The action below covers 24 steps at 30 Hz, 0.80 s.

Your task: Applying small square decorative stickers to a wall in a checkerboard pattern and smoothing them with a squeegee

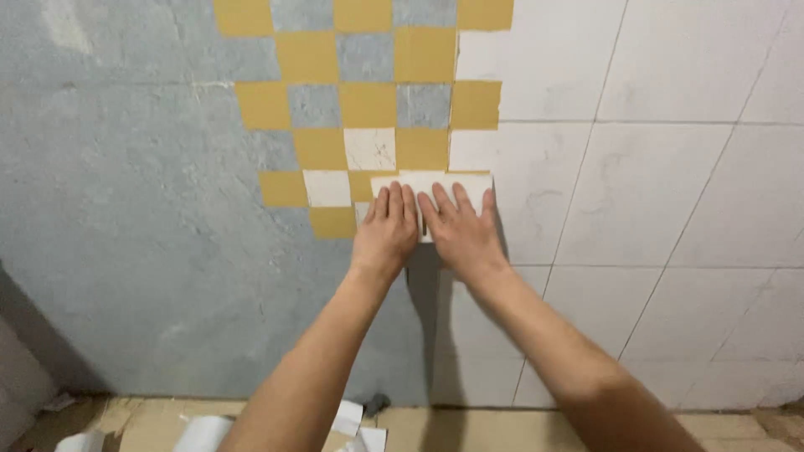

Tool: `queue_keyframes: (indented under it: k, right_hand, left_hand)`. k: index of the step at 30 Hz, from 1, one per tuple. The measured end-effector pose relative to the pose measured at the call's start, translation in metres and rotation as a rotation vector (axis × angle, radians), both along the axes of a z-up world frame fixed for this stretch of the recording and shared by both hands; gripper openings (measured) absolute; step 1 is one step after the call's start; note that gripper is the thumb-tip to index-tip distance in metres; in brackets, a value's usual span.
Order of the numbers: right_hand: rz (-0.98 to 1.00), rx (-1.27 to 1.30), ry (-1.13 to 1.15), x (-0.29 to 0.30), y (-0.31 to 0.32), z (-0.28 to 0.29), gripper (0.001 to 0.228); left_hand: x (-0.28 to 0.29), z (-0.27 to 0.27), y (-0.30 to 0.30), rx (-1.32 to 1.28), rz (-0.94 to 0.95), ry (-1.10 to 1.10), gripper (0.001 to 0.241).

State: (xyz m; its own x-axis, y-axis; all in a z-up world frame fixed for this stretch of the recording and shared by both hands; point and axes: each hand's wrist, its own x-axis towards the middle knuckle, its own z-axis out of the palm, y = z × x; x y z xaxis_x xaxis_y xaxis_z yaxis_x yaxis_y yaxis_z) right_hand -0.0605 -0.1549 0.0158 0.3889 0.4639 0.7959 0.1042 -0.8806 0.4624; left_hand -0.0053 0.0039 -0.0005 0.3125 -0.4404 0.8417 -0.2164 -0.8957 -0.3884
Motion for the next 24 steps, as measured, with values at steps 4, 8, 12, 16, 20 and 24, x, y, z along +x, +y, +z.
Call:
queue_keyframes:
  k: [4, 8, 12, 16, 20, 24]
  right_hand:
    - [0.026, -0.007, 0.029, -0.008, -0.008, -0.01, 0.05]
    - [0.041, -0.01, 0.076, -0.003, -0.011, -0.012, 0.052]
    - [0.082, -0.004, 0.027, -0.003, -0.011, -0.01, 0.043]
    - [0.132, -0.061, -0.153, -0.003, -0.02, -0.007, 0.04]
    - [0.145, -0.088, -0.205, -0.003, -0.024, 0.0, 0.035]
    - [0.133, -0.048, -0.15, 0.002, -0.022, -0.004, 0.038]
  left_hand:
    - [0.008, -0.02, 0.003, 0.003, -0.055, -0.204, 0.046]
    - [-0.008, -0.01, 0.005, 0.018, -0.016, -0.113, 0.047]
    - [-0.004, -0.012, 0.009, 0.043, 0.008, -0.124, 0.044]
    - [0.014, -0.017, 0.008, 0.055, -0.003, -0.222, 0.044]
    - [-0.004, -0.014, -0.004, 0.02, 0.051, -0.265, 0.042]
    - [0.001, -0.016, -0.002, 0.044, 0.037, -0.245, 0.042]
